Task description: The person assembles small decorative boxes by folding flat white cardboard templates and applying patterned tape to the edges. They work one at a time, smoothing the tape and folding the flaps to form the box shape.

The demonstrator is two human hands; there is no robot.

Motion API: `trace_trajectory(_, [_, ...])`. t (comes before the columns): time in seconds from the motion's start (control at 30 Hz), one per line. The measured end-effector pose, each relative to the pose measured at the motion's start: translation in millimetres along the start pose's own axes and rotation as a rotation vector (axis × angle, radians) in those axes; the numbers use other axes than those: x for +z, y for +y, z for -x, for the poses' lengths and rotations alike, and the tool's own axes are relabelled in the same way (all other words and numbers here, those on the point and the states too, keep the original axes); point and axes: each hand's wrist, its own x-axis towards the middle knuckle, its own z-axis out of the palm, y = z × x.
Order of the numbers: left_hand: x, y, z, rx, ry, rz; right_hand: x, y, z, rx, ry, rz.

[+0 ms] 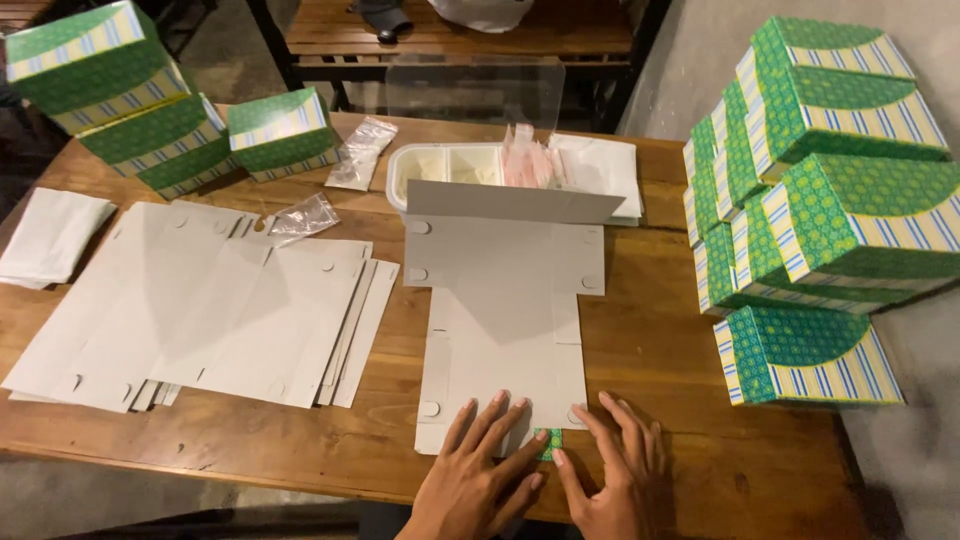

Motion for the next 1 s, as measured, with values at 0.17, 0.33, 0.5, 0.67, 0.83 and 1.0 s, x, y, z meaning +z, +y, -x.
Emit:
trace_trajectory(0.17, [3,-2,-1,0.003,0.018,-0.031,13,8,1,0.114,-0.073,0.052])
trace_trajectory(0.33, [3,-2,-2,0.009,0.015,-0.036,20,13,-10,0.144,-0.123,0.047])
trace_trajectory(0.5, [3,-2,-3,0.0,0.01,-0.03,27,15,-18,0.121,-0.101,0.068])
trace_trajectory(0.67, [0,3,-4,-0.035,0.025,-0.023,35,15,-5,0.117,-0.024,0.03])
trace_trajectory(0.83, [1,4,-5,-0.064,0.027,-0.007,23,9,10,0.092,-0.069,0.094])
trace_trajectory(1.0, [-4,6,-11,-0.102,0.02,0.041,20,4,21,0.168,-0.103,0.019])
